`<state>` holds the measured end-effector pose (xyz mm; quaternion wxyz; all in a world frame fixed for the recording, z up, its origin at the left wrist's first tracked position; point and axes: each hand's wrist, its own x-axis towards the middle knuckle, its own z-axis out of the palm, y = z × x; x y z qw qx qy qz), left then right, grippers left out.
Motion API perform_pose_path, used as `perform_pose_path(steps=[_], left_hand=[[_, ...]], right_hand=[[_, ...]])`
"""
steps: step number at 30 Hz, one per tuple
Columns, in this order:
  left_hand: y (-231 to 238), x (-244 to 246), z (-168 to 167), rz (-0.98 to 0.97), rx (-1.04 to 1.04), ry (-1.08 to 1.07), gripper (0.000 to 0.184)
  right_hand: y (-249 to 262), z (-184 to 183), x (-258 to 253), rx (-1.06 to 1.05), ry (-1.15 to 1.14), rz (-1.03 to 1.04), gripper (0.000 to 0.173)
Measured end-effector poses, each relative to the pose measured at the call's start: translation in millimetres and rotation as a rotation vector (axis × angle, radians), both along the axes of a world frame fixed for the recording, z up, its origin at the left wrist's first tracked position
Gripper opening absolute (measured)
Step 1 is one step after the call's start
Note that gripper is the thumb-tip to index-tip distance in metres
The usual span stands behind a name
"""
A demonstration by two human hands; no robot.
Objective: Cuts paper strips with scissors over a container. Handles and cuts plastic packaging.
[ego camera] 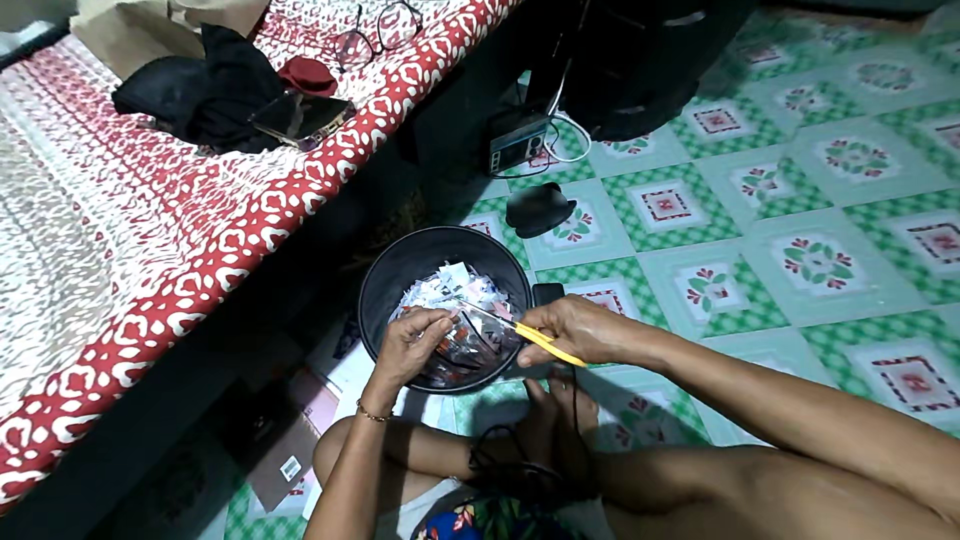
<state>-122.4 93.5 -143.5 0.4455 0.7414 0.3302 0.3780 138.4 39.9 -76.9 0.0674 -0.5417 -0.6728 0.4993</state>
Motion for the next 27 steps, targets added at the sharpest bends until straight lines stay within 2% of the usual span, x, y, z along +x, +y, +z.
perform_pose_path(steps=[5, 10, 13, 16, 20, 23, 25, 27], left_hand=[[-2.3, 1.1, 4.9, 0.078, -0.083, 0.004, 0.016], [4.3, 5.1, 8.9, 0.454, -0.224, -0.012, 0.014], [4.5, 8.7, 10.5, 0.592, -0.271, -0.008, 0.018], [-0.7, 15.7, 8.4, 0.635, -0.226, -0.068, 0.016], [-15.3, 29.4, 11.8, 0.609, -0.136, -0.215, 0.010], [-19.3, 32.8, 17.5, 0.569, -0.098, -0.248, 0.007], [-14.6, 27.2, 19.6, 0.583, -0.092, -0.242, 0.006], [-10.2, 20.7, 24.3, 0.567, -0.208, -0.255, 0.004]], right_hand=[[-0.4, -0.6, 0.1, -0.028, 0.078, -0.051, 0.032], [-3.3, 3.3, 11.3, -0.020, -0.036, -0.060, 0.045], [-5.8, 2.0, 12.9, 0.048, 0.000, -0.219, 0.043], [-5.5, -2.6, 1.7, 0.056, 0.160, -0.397, 0.037], [-1.3, -13.7, -17.7, 0.079, 0.321, -0.456, 0.049], [2.3, -14.1, -27.4, 0.164, 0.384, -0.493, 0.052], [5.1, -12.3, -25.6, 0.188, 0.426, -0.522, 0.049], [7.3, -12.3, -22.5, 0.165, 0.516, -0.599, 0.038]])
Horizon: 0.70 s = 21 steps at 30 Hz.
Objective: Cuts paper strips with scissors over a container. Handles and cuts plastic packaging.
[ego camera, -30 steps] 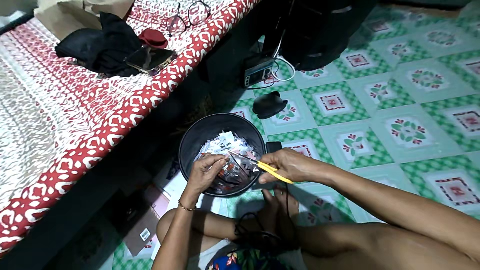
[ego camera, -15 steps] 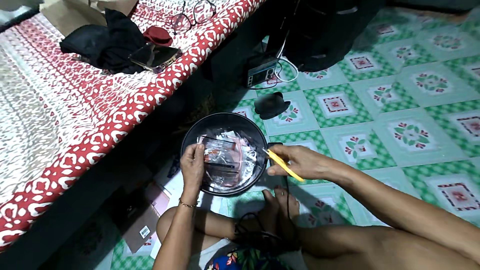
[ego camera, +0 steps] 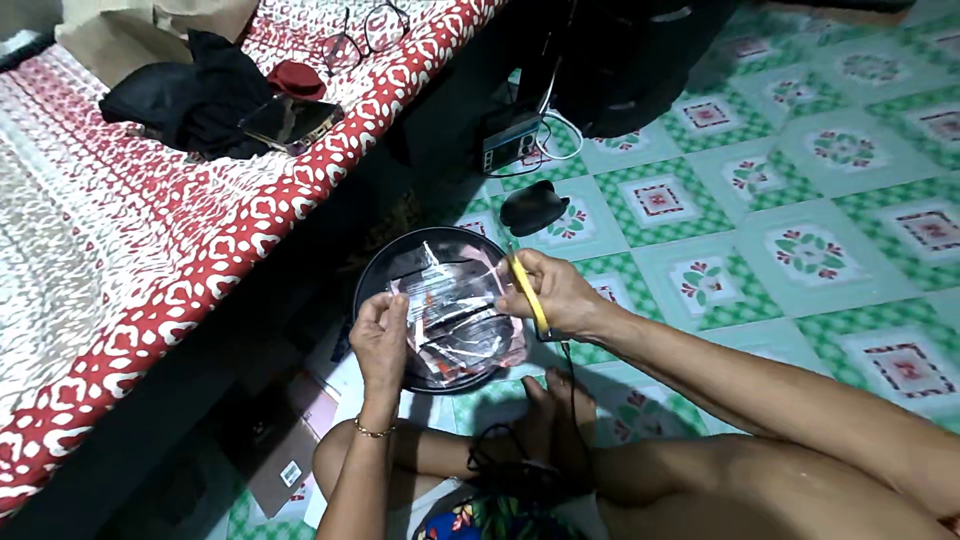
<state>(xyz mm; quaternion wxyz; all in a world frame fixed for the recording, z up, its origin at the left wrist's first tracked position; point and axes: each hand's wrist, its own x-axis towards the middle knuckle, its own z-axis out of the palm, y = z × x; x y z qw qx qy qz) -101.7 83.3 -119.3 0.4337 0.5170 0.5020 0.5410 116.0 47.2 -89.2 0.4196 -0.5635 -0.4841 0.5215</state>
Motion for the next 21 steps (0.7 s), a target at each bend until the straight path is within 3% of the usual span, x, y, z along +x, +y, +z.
perform_pose_path(steps=[1, 3, 4, 8, 11, 13, 14, 16, 18, 20, 21], left_hand=[[0.7, -3.6, 3.5, -0.048, -0.096, -0.041, 0.009], [-2.0, -13.4, 9.2, -0.252, -0.321, -0.108, 0.046], [-4.6, -16.0, 10.9, -0.356, -0.429, -0.130, 0.054], [-12.2, -16.3, 10.5, -0.665, -0.601, -0.149, 0.023], [-12.2, -17.0, 13.8, -0.591, -0.464, -0.117, 0.009], [-9.4, -18.9, 11.4, -0.410, -0.289, 0.104, 0.008], [-8.0, -20.8, 6.4, -0.323, -0.193, 0.242, 0.013], [-8.1, -26.9, -5.8, -0.312, 0.004, 0.407, 0.063], [-16.3, -20.8, -10.8, -0.394, 0.211, 0.498, 0.096], [-23.7, -6.8, -16.2, -0.394, 0.420, 0.546, 0.095], [-21.9, -1.4, -16.9, -0.352, 0.477, 0.523, 0.077]], right_hand=[[1.3, 1.7, 0.5, -0.043, 0.080, -0.047, 0.033], [4.7, 8.4, -0.1, -0.179, 0.260, -0.154, 0.026], [5.9, 8.1, -0.1, -0.212, 0.326, -0.195, 0.023], [7.6, -4.1, 4.3, -0.160, 0.423, -0.185, 0.019], [8.2, 4.6, 4.1, -0.154, 0.394, -0.160, 0.021], [10.1, 11.1, 3.5, -0.152, 0.359, -0.193, 0.021], [11.1, 11.8, 3.7, -0.157, 0.356, -0.219, 0.021], [14.0, 10.5, 3.0, -0.186, 0.387, -0.293, 0.020], [16.2, 9.1, 2.3, -0.228, 0.448, -0.353, 0.017], [15.7, 10.1, -0.4, -0.277, 0.500, -0.355, 0.015], [15.6, 13.4, -1.9, -0.301, 0.484, -0.328, 0.015]])
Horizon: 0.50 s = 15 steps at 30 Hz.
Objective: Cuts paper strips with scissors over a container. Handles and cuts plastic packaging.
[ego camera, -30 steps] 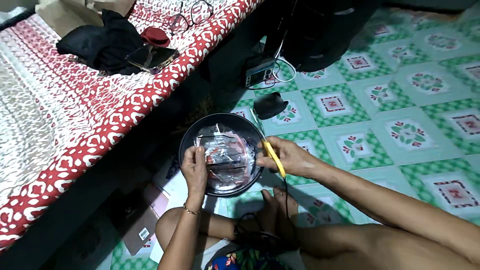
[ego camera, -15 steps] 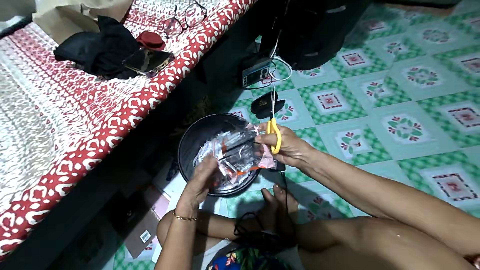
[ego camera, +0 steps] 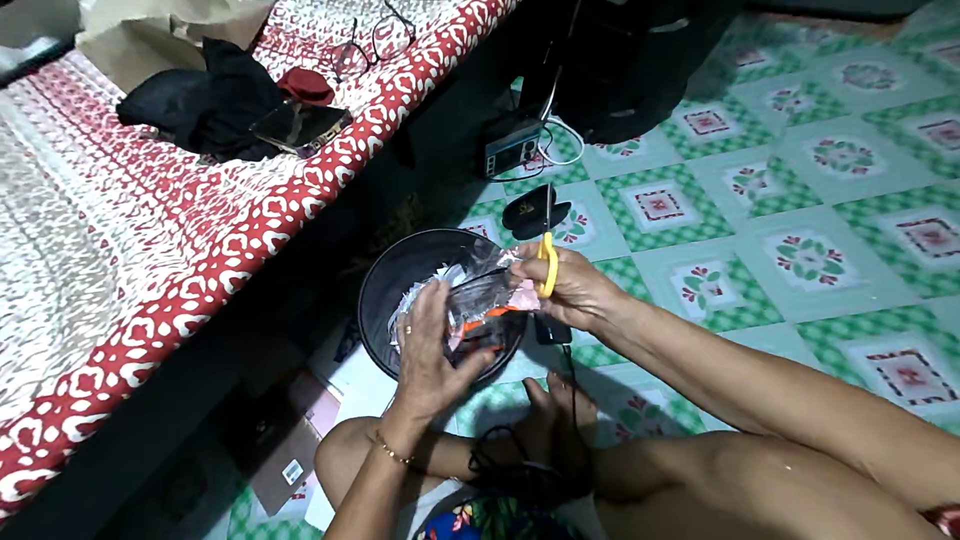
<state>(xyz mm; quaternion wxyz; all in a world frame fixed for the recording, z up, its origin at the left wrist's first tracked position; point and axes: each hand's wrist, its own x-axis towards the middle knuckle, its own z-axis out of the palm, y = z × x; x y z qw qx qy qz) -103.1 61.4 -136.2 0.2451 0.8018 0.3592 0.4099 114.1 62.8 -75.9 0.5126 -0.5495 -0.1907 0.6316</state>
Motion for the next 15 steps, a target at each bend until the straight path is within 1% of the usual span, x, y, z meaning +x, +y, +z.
perform_pose_path(steps=[1, 2, 3, 4, 6, 8, 10, 11, 13, 14, 15], left_hand=[[5.5, 3.8, 1.6, 0.047, 0.022, -0.068, 0.051], [12.4, 4.1, 6.6, 0.102, -0.018, -0.111, 0.029], [20.1, 1.6, 13.7, 0.141, -0.084, -0.122, 0.018], [28.0, -1.2, 20.2, 0.169, -0.126, -0.116, 0.016], [41.8, -6.1, 33.0, 0.152, -0.139, -0.065, 0.016], [52.0, -7.4, 42.6, 0.072, -0.145, -0.002, 0.015], [58.1, -5.3, 49.6, -0.046, -0.132, 0.055, 0.013], [59.6, -3.2, 52.5, -0.102, -0.108, 0.069, 0.013], [61.1, 1.0, 54.0, -0.157, -0.085, 0.064, 0.014], [60.0, 2.8, 55.3, -0.151, -0.129, 0.072, 0.022], [57.8, 4.1, 58.9, -0.119, -0.226, 0.126, 0.043]], right_hand=[[0.2, 5.5, 0.2, -0.012, -0.046, 0.059, 0.016], [0.1, 11.5, 2.9, -0.006, -0.134, 0.133, 0.017], [-0.5, 16.2, 7.5, 0.028, -0.264, 0.199, 0.019], [-2.0, 18.9, 13.1, 0.096, -0.428, 0.244, 0.023], [-4.3, 18.9, 23.9, 0.315, -0.713, 0.272, 0.040], [-4.8, 20.9, 26.6, 0.526, -0.866, 0.295, 0.051], [-3.7, 24.7, 23.4, 0.695, -0.987, 0.321, 0.058], [-2.3, 25.9, 21.6, 0.773, -1.042, 0.333, 0.056], [1.1, 26.1, 19.0, 0.854, -1.073, 0.354, 0.043], [3.2, 22.6, 17.5, 0.876, -1.072, 0.337, 0.035], [4.6, 18.5, 15.2, 0.882, -1.065, 0.304, 0.029]])
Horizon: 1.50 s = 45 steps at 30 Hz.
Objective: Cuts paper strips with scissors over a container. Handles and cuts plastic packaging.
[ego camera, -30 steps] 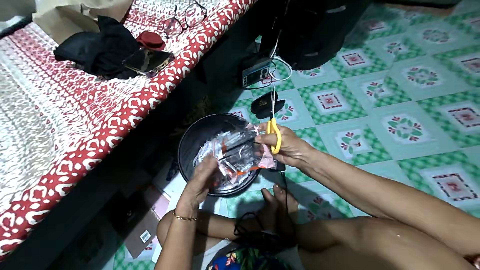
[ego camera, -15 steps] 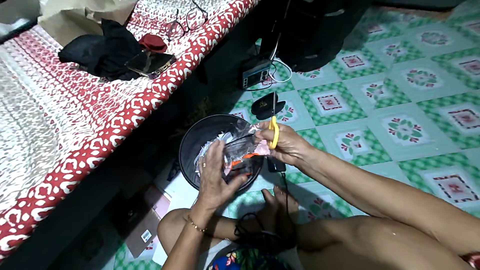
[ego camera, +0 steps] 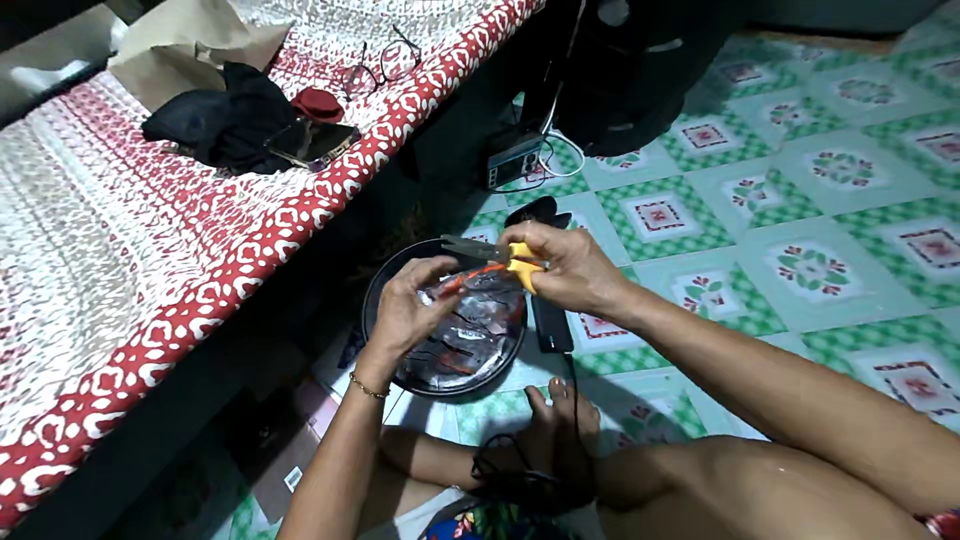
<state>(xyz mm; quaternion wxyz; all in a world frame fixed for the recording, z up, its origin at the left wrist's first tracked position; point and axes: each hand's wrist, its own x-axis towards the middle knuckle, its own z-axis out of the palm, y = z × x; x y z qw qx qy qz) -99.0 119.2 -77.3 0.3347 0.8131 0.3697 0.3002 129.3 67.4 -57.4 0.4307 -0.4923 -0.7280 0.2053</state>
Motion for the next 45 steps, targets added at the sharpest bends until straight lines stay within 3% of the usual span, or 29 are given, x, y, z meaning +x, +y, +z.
perform_pose_path(steps=[2, 3, 5, 6, 11, 13, 16, 19, 21, 22, 25, 28, 33, 35, 38, 39, 41, 45], left_hand=[[-3.1, 1.4, 3.8, 0.083, -0.236, 0.232, 0.083], [-4.8, 0.5, 0.9, 0.123, -0.306, 0.318, 0.080], [-11.5, -4.1, -8.3, 0.194, -0.285, 0.343, 0.035], [-15.3, -7.7, -11.5, 0.199, -0.254, 0.324, 0.028], [-24.0, -35.2, -29.7, 0.122, -0.149, 0.111, 0.029], [-23.3, -49.5, -31.0, 0.196, -0.243, 0.090, 0.027], [-24.1, -60.0, -24.8, 0.213, -0.398, -0.130, 0.014], [-32.4, -51.7, -12.0, -0.047, -0.425, -0.387, 0.012], [-33.0, -40.9, -6.9, -0.315, -0.355, -0.471, 0.012], [-31.8, -34.1, -5.7, -0.361, -0.285, -0.478, 0.012], [-22.1, -19.2, -8.3, -0.184, -0.102, -0.408, 0.020], [-10.9, -17.1, -8.8, -0.046, -0.095, -0.323, 0.025], [-10.7, -19.7, -13.3, 0.046, -0.189, -0.314, 0.007], [-12.4, -22.3, -14.9, 0.078, -0.240, -0.288, 0.008], [-15.5, -21.8, -16.4, 0.118, -0.254, -0.255, 0.006], [-16.8, -19.6, -15.9, 0.132, -0.242, -0.250, 0.006], [-22.1, -13.7, -12.3, 0.173, -0.224, -0.258, 0.022], [-19.4, -18.5, 0.3, 0.077, -0.337, -0.251, 0.094]], right_hand=[[1.1, -6.4, -4.1, 0.001, 0.051, -0.081, 0.024], [1.6, -7.2, -3.6, -0.025, 0.087, -0.120, 0.024], [4.2, -5.4, 2.8, -0.084, 0.166, -0.174, 0.021], [5.9, -4.2, 7.3, -0.114, 0.214, -0.188, 0.019], [11.8, 9.0, 31.1, -0.178, 0.409, -0.273, 0.019], [17.0, 19.7, 52.4, -0.193, 0.488, -0.430, 0.020], [20.4, 20.6, 67.3, -0.199, 0.608, -0.548, 0.021], [18.7, 10.7, 47.8, -0.262, 0.656, -0.491, 0.023], [17.1, 4.2, 30.0, -0.325, 0.678, -0.432, 0.022], [15.5, 1.4, 21.6, -0.365, 0.693, -0.396, 0.021], [5.8, -2.4, 0.2, -0.469, 0.746, -0.260, 0.021], [-3.1, -11.5, -8.6, -0.469, 0.729, -0.108, 0.024], [-1.4, -15.7, -3.2, -0.504, 0.749, -0.034, 0.026], [-2.1, -7.4, 8.3, -0.542, 0.611, 0.060, 0.027], [-5.4, 5.6, 15.2, -0.562, 0.292, 0.159, 0.053], [-6.7, 5.3, 11.3, -0.540, 0.221, 0.153, 0.053], [-7.6, -5.3, 3.1, -0.474, 0.134, 0.121, 0.042], [-9.5, -4.9, -2.4, -0.506, 0.094, 0.160, 0.036]])
